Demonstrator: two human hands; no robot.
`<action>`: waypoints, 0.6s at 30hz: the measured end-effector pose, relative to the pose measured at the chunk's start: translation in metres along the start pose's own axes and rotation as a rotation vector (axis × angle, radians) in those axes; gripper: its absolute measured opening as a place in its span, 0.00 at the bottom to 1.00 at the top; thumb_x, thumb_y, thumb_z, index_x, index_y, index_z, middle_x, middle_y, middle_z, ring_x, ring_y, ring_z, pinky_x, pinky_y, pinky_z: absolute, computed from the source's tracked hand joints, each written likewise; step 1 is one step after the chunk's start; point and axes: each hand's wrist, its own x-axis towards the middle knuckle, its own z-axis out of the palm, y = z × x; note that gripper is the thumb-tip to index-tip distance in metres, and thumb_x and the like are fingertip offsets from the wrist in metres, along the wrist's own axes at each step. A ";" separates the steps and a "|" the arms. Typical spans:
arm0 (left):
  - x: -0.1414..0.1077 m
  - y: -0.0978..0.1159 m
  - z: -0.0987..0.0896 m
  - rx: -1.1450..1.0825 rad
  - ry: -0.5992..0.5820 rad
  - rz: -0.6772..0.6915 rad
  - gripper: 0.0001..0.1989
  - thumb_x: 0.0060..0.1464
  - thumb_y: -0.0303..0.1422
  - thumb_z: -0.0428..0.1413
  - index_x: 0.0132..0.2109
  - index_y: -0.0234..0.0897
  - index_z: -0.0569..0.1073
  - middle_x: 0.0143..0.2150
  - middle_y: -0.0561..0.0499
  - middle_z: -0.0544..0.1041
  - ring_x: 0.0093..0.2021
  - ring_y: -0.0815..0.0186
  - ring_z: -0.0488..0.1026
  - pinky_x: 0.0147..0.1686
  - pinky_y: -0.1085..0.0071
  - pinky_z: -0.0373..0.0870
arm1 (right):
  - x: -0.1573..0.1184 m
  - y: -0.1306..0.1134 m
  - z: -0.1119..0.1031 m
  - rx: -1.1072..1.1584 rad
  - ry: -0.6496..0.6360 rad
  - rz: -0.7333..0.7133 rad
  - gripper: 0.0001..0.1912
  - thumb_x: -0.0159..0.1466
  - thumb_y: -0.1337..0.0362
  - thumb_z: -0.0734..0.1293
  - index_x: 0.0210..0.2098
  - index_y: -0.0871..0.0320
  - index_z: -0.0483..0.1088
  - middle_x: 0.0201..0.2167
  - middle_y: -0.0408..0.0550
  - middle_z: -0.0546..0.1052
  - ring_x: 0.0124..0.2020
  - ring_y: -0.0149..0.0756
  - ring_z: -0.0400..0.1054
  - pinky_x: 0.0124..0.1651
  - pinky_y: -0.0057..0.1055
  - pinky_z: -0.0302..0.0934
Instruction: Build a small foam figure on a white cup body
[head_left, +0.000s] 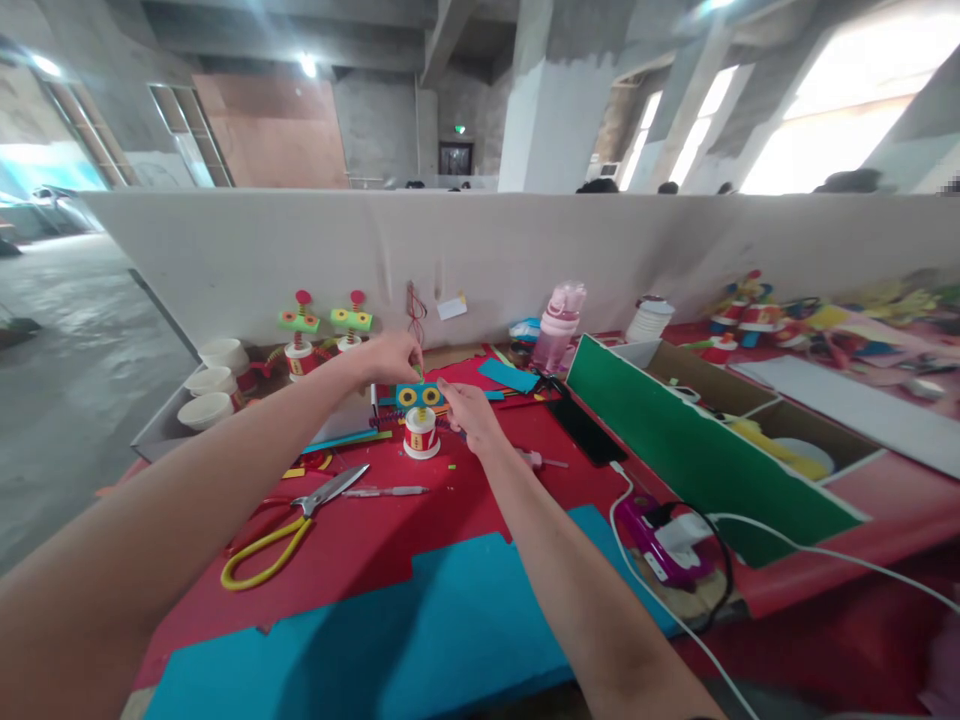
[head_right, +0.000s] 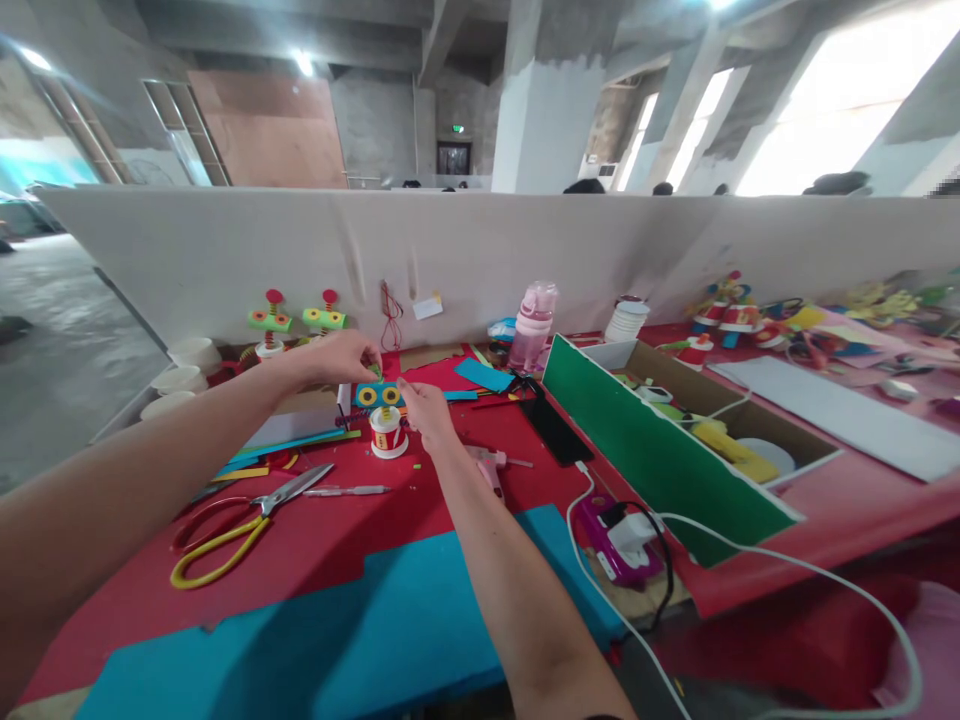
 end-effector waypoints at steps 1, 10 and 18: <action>0.000 0.003 0.000 0.017 -0.011 -0.018 0.10 0.37 0.26 0.57 0.31 0.32 0.79 0.21 0.53 0.72 0.23 0.69 0.64 0.25 0.73 0.55 | 0.000 -0.001 0.000 0.010 0.001 0.008 0.24 0.57 0.48 0.67 0.18 0.54 0.53 0.09 0.32 0.50 0.11 0.22 0.44 0.15 0.24 0.37; 0.000 0.014 -0.002 0.169 -0.134 -0.069 0.15 0.39 0.30 0.56 0.37 0.31 0.80 0.25 0.50 0.76 0.26 0.67 0.68 0.25 0.74 0.59 | 0.002 0.002 0.001 0.022 0.005 0.046 0.13 0.58 0.57 0.67 0.23 0.58 0.64 0.08 0.31 0.53 0.10 0.22 0.46 0.15 0.24 0.40; 0.005 0.007 0.003 0.188 -0.141 -0.065 0.16 0.41 0.30 0.57 0.39 0.32 0.81 0.29 0.49 0.79 0.29 0.67 0.71 0.24 0.77 0.60 | 0.001 0.002 0.001 0.057 0.005 0.059 0.14 0.57 0.58 0.67 0.21 0.57 0.62 0.09 0.31 0.53 0.11 0.22 0.46 0.15 0.24 0.39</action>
